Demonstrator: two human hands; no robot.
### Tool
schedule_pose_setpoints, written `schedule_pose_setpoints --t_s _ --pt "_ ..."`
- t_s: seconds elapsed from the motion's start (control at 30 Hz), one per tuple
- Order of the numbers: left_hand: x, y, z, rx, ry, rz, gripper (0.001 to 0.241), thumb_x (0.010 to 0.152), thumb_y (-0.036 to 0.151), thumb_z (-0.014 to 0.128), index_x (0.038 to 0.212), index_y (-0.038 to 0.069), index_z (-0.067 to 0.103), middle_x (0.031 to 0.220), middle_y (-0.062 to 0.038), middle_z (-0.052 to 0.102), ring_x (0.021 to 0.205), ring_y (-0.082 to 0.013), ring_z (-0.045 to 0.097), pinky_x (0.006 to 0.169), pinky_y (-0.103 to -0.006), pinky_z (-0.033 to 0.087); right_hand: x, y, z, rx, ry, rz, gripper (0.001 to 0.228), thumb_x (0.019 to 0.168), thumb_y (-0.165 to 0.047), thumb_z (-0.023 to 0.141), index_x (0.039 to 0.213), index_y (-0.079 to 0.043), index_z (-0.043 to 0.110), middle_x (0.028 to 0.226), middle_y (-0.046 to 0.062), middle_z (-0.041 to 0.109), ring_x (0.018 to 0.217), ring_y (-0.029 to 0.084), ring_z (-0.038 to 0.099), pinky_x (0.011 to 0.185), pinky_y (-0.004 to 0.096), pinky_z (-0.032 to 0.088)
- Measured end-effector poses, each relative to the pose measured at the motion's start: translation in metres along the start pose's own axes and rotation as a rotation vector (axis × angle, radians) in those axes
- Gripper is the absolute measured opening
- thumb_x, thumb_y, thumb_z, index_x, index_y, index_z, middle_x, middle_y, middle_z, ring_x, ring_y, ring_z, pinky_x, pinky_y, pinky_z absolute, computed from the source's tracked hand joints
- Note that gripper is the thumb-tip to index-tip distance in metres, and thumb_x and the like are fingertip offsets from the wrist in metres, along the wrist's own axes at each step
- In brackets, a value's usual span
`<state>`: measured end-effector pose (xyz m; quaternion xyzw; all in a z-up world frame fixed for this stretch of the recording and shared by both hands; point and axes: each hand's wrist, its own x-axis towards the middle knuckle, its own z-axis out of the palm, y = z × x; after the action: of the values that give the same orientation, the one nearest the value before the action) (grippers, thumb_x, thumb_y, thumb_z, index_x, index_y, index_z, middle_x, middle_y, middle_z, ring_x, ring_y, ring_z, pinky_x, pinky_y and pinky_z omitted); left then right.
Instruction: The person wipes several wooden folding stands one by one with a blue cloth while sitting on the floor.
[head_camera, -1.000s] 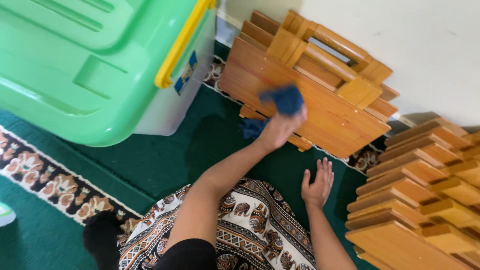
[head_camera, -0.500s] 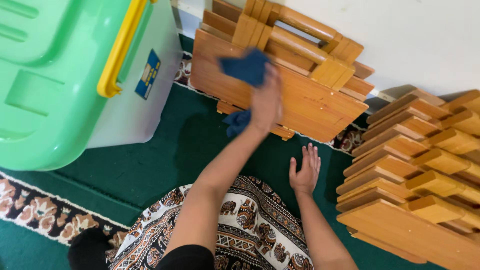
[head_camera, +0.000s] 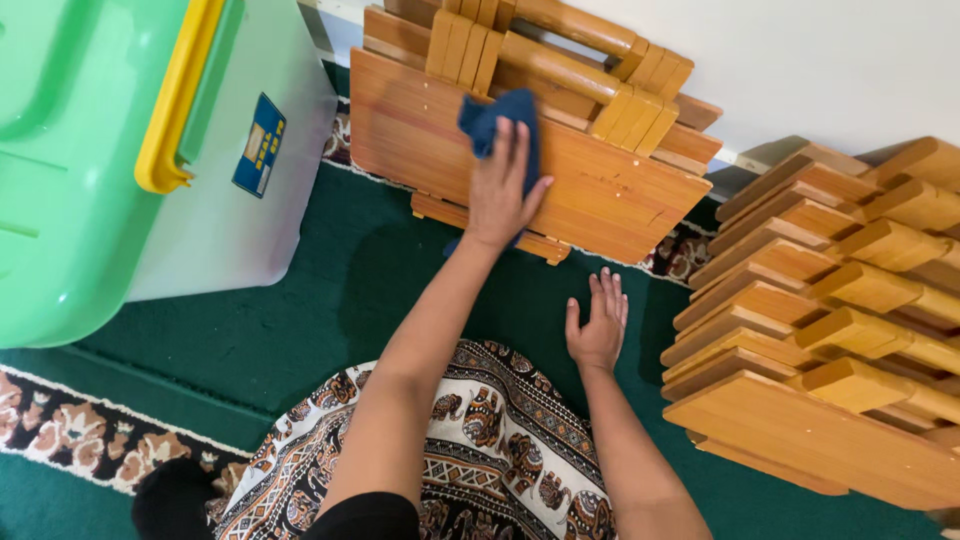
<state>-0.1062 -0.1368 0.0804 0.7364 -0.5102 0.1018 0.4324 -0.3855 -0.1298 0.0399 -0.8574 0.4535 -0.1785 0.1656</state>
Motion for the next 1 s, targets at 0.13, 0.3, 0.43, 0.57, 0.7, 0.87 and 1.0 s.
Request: schedule_pose_setpoints --t_s 0.13,0.3,0.43,0.57,0.7,0.87,1.0 --pt "-0.006 0.021 0.019 0.188 0.006 -0.040 0.073 0.097 0.033 0.064 0.156 0.001 0.033 0.164 -0.021 0.026 0.107 -0.0368 0.063 0.118 -0.0676 0.032 0.001 -0.001 0.000 -0.005 -0.004 -0.002 0.053 0.095 -0.028 0.063 0.142 -0.004 0.056 0.160 0.015 0.045 0.153 0.033 0.034 0.124 0.053 0.023" --pt "-0.050 0.052 0.038 0.212 -0.458 0.117 0.068 0.098 0.023 0.060 0.159 0.003 0.035 0.169 -0.011 0.028 0.134 -0.0334 0.051 0.120 -0.0622 0.031 0.000 -0.002 -0.001 -0.009 0.002 -0.008 0.054 0.094 -0.029 0.064 0.142 -0.004 0.056 0.160 0.015 0.045 0.153 0.033 0.034 0.124 0.053 0.023" --pt "-0.075 0.058 0.035 0.138 -0.313 0.264 0.073 0.093 0.017 0.061 0.161 0.007 0.036 0.171 -0.004 0.028 0.151 -0.0273 0.040 0.125 -0.0596 0.029 0.000 0.000 0.000 -0.001 0.009 -0.009 0.054 0.095 -0.028 0.064 0.143 -0.005 0.055 0.161 0.015 0.044 0.153 0.033 0.033 0.125 0.053 0.023" --pt "-0.074 0.069 0.008 -0.062 -0.422 0.285 0.074 0.085 0.011 0.062 0.155 0.003 0.041 0.167 -0.009 0.032 0.151 -0.0326 0.038 0.123 -0.0583 0.029 -0.004 0.008 0.004 0.021 0.021 -0.048 0.056 0.097 -0.030 0.064 0.146 -0.005 0.053 0.162 0.015 0.042 0.154 0.034 0.032 0.126 0.053 0.023" --pt "-0.060 0.104 -0.053 -0.465 -0.416 0.023 0.065 0.084 -0.005 0.056 0.148 0.003 0.049 0.159 -0.014 0.044 0.147 -0.0413 0.039 0.122 -0.0444 0.036 -0.005 0.025 0.008 0.095 0.017 -0.075 0.059 0.094 -0.029 0.066 0.146 -0.004 0.054 0.161 0.017 0.042 0.152 0.035 0.031 0.122 0.053 0.021" --pt "-0.058 0.156 -0.105 -0.793 -0.198 -0.141 0.057 0.090 -0.012 0.046 0.144 0.004 0.053 0.147 -0.019 0.055 0.139 -0.0384 0.054 0.117 -0.0366 0.042 -0.035 0.035 -0.007 0.431 -0.090 0.287 0.036 0.100 -0.024 0.068 0.132 -0.007 0.069 0.128 0.013 0.073 0.119 0.026 0.071 0.106 0.039 0.054" --pt "-0.086 0.206 -0.108 -1.043 -0.048 -0.267 0.051 0.092 -0.014 0.044 0.137 0.004 0.059 0.140 -0.017 0.063 0.136 -0.0299 0.059 0.119 -0.0348 0.041 -0.070 0.030 -0.039 0.918 -0.129 0.334 0.031 0.104 -0.011 0.060 0.132 0.001 0.064 0.118 0.014 0.076 0.095 0.022 0.072 0.087 0.033 0.057"
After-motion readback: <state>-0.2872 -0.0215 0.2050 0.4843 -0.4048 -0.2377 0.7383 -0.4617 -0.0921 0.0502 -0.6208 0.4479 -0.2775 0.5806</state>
